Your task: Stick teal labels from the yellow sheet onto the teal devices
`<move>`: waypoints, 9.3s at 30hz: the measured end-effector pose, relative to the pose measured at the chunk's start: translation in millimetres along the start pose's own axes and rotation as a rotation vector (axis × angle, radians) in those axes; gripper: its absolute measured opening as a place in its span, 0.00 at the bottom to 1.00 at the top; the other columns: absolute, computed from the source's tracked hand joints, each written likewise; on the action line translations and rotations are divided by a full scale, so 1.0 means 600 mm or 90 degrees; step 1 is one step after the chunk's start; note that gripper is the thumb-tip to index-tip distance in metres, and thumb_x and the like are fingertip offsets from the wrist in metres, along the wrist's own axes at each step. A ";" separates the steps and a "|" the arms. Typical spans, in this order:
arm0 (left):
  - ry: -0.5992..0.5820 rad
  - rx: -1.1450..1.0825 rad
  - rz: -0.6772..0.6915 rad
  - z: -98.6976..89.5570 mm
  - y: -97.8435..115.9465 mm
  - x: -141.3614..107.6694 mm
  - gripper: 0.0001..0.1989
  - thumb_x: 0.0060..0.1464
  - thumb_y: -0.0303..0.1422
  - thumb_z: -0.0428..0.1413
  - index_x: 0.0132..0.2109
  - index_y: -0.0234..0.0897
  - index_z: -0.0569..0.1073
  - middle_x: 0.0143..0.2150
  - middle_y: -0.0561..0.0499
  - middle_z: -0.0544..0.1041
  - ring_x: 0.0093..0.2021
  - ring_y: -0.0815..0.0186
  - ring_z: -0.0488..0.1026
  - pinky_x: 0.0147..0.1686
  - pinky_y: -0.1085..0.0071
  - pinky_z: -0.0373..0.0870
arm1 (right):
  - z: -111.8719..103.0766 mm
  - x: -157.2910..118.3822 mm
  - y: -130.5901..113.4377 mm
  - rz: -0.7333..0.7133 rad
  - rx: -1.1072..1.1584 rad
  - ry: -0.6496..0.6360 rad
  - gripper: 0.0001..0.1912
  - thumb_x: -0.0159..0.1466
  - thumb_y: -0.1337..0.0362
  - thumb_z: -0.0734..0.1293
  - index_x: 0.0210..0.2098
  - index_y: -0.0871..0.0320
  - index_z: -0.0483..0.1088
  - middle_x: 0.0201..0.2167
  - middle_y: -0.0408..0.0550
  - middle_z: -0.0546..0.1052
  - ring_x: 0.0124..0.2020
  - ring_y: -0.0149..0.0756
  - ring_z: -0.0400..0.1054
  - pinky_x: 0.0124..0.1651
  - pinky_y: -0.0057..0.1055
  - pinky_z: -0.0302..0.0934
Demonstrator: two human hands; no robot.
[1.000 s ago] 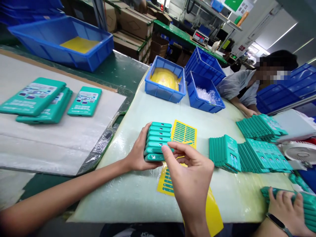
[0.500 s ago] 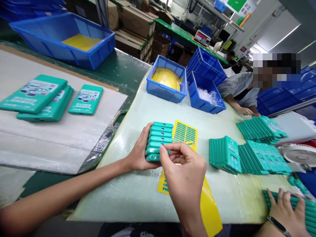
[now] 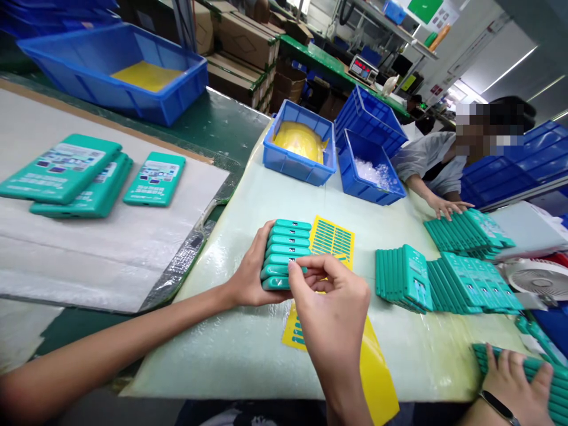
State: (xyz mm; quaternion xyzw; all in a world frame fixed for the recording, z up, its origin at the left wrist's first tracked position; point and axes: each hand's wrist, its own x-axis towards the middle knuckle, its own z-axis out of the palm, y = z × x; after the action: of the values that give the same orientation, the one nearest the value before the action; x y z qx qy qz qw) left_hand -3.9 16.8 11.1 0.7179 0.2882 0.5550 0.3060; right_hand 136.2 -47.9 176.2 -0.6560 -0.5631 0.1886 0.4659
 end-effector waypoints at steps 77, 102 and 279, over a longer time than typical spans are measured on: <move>-0.035 0.024 -0.001 -0.013 -0.003 -0.002 0.75 0.51 0.55 0.78 0.88 0.44 0.39 0.79 0.28 0.60 0.79 0.27 0.63 0.77 0.26 0.65 | -0.094 0.158 0.214 0.217 -0.042 -0.120 0.24 0.47 0.48 0.80 0.35 0.60 0.85 0.35 0.57 0.86 0.36 0.49 0.82 0.42 0.41 0.74; -0.029 0.011 -0.028 -0.004 0.000 0.001 0.74 0.50 0.59 0.78 0.86 0.47 0.39 0.76 0.32 0.61 0.75 0.30 0.66 0.74 0.29 0.69 | -0.018 0.068 -0.022 0.050 0.038 -0.213 0.07 0.54 0.62 0.78 0.32 0.58 0.85 0.26 0.48 0.82 0.26 0.36 0.78 0.28 0.25 0.73; -0.052 0.004 -0.070 -0.008 -0.003 -0.005 0.75 0.49 0.57 0.78 0.85 0.47 0.37 0.78 0.30 0.58 0.79 0.26 0.61 0.76 0.26 0.65 | 0.037 0.082 -0.032 0.033 -0.063 -0.053 0.23 0.55 0.55 0.74 0.45 0.60 0.90 0.29 0.48 0.83 0.28 0.44 0.79 0.45 0.46 0.75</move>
State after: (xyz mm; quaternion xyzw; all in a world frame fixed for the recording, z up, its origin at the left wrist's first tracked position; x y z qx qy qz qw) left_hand -9.3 15.9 8.8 0.7241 0.3159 0.5067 0.3451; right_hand 122.9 4.8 194.8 -0.6841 -0.5734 0.1998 0.4041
